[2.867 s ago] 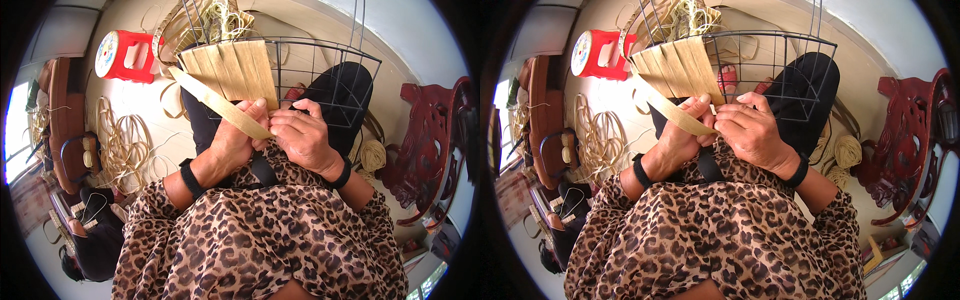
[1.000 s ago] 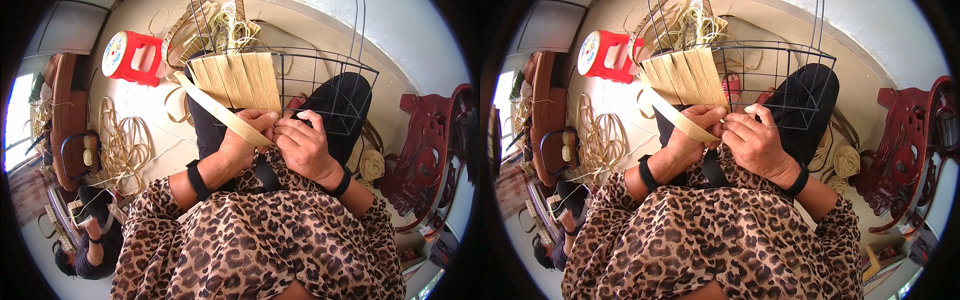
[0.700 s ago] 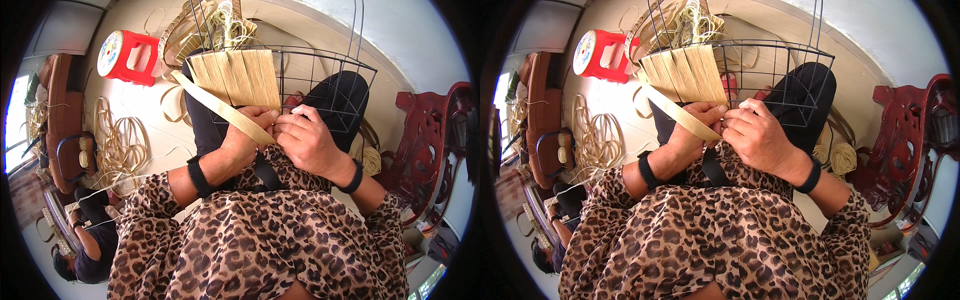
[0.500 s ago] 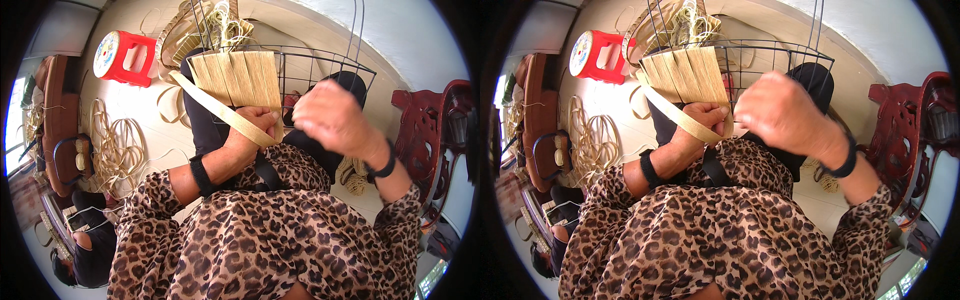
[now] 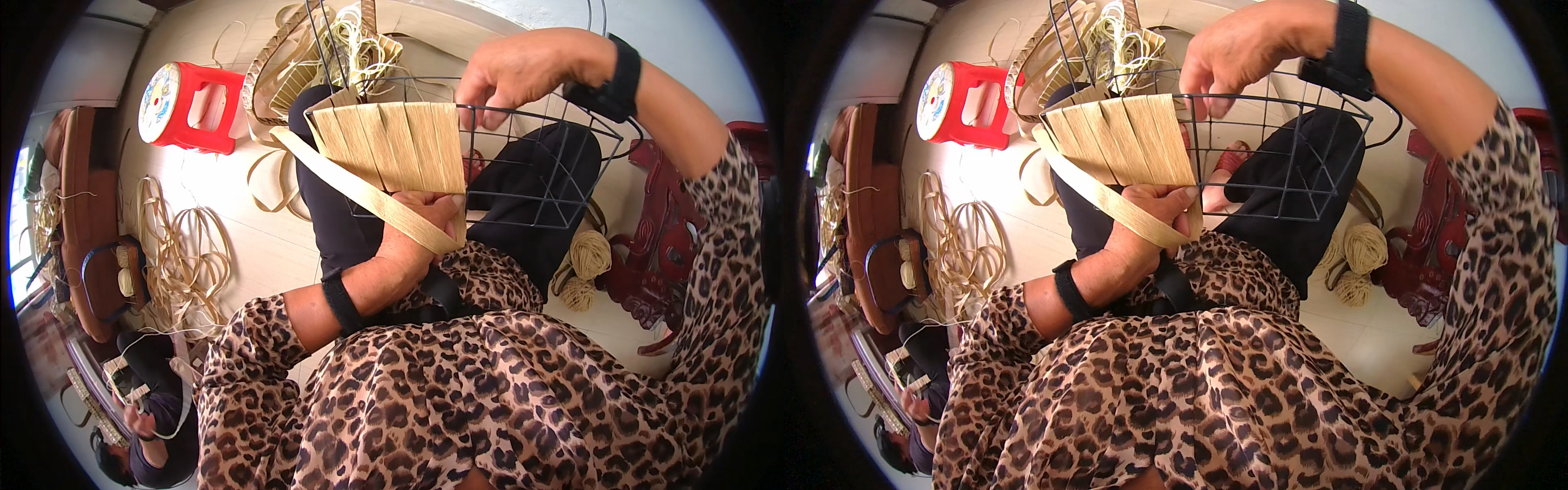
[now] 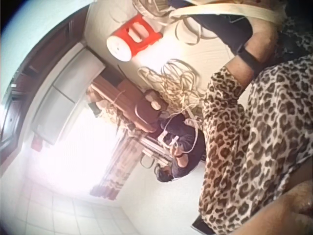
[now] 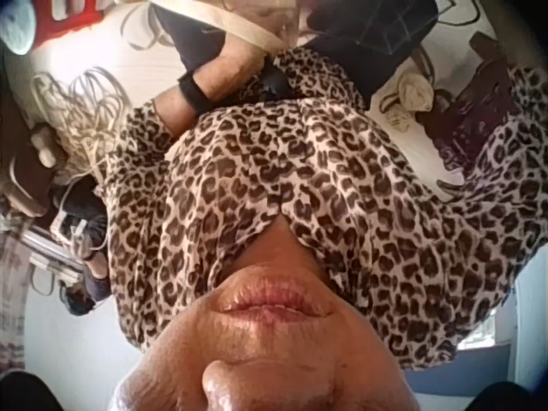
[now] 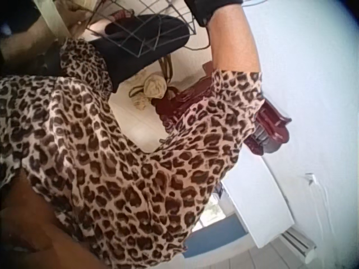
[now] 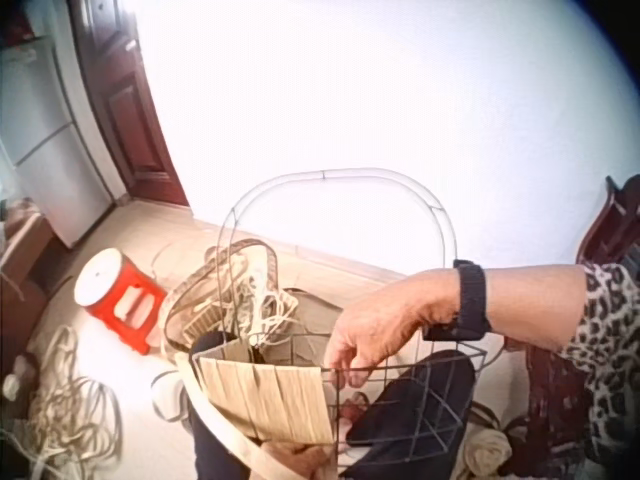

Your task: The person weaves long strips of bamboo through a black wire frame to construct the base and sides of a basket.

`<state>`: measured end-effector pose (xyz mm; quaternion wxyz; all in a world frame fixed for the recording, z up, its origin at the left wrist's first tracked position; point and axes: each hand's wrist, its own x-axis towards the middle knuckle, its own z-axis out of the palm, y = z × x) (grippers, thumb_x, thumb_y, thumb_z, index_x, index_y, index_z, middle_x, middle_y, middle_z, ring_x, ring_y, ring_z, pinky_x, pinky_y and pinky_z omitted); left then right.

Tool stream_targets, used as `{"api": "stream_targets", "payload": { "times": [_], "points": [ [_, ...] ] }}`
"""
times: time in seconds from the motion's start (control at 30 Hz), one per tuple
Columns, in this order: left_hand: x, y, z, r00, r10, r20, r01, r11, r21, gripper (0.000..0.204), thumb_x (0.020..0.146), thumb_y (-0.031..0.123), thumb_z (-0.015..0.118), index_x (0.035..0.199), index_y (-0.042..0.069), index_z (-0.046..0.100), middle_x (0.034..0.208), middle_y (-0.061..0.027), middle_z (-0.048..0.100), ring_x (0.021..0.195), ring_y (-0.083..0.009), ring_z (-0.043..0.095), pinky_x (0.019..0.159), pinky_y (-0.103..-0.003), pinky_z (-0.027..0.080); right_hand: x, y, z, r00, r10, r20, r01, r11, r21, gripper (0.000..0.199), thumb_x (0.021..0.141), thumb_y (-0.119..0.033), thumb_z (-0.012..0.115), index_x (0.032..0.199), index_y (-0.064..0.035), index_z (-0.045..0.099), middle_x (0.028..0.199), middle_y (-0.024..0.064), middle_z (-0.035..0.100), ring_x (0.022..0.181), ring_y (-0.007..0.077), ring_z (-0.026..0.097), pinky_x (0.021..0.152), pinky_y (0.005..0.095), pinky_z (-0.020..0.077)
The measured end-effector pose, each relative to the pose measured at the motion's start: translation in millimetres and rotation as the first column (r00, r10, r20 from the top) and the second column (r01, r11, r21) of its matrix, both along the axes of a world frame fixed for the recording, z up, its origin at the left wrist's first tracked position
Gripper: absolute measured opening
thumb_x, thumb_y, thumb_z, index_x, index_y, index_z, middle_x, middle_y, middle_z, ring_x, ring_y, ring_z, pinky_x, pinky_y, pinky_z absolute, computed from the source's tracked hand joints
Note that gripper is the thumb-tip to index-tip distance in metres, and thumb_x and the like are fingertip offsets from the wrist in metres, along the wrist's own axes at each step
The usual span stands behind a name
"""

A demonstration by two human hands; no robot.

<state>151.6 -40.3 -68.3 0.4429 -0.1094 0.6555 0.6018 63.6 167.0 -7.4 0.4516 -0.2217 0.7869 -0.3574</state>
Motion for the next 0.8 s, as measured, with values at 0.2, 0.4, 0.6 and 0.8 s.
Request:
{"api": "stream_targets", "payload": {
  "times": [0.2, 0.4, 0.6, 0.8],
  "points": [
    [7, 4, -3, 0.996, 0.087, -0.027, -0.085, 0.995, 0.047, 0.022, 0.085, 0.014, 0.055, 0.066, 0.002, 0.058, 0.048, -0.0016, 0.05, 0.035, -0.0104, 0.042, 0.031, -0.022, 0.029, -25, -19, -29, 0.911, 0.247, 0.331, -0.273, 0.962, 0.034, 0.038, 0.074, -0.019, 0.073, 0.107, -0.0037, 0.062, 0.093, 0.0076, 0.066, 0.087, 0.0171, 0.058, 0.083, 0.0332, 0.0428],
    [10, 7, 1, 0.994, 0.091, -0.052, -0.092, 0.996, -0.005, 0.017, 0.084, 0.015, 0.058, 0.079, -0.002, 0.06, 0.058, -0.0028, 0.054, 0.044, -0.0102, 0.047, 0.038, -0.023, 0.035, -19, -34, -77, 0.79, 0.574, 0.216, -0.552, 0.819, -0.156, 0.039, 0.082, -0.026, 0.066, 0.114, -0.0057, 0.057, 0.101, 0.0089, 0.065, 0.092, 0.0159, 0.059, 0.084, 0.0313, 0.0441],
    [13, 6, 5, 0.995, 0.067, -0.08, -0.071, 0.996, -0.056, 0.019, 0.082, 0.015, 0.061, 0.079, -0.003, 0.06, 0.059, -0.0038, 0.056, 0.047, -0.0097, 0.049, 0.041, -0.023, 0.036, -8, -44, -82, 0.755, 0.57, 0.326, -0.575, 0.813, -0.089, 0.039, 0.082, -0.026, 0.065, 0.114, -0.006, 0.057, 0.1, 0.0086, 0.065, 0.091, 0.0155, 0.059, 0.083, 0.0309, 0.0446],
    [19, 10, 0, 0.988, 0.024, -0.155, -0.037, 0.996, -0.08, 0.019, 0.081, 0.013, 0.061, 0.072, -0.003, 0.059, 0.053, -0.0037, 0.053, 0.04, -0.0102, 0.047, 0.036, -0.023, 0.032, -2, -36, -79, 0.77, 0.532, 0.352, -0.552, 0.832, -0.05, 0.04, 0.082, -0.027, 0.065, 0.115, -0.0062, 0.057, 0.099, 0.0084, 0.065, 0.09, 0.0152, 0.06, 0.082, 0.0304, 0.045]
  ]
}}
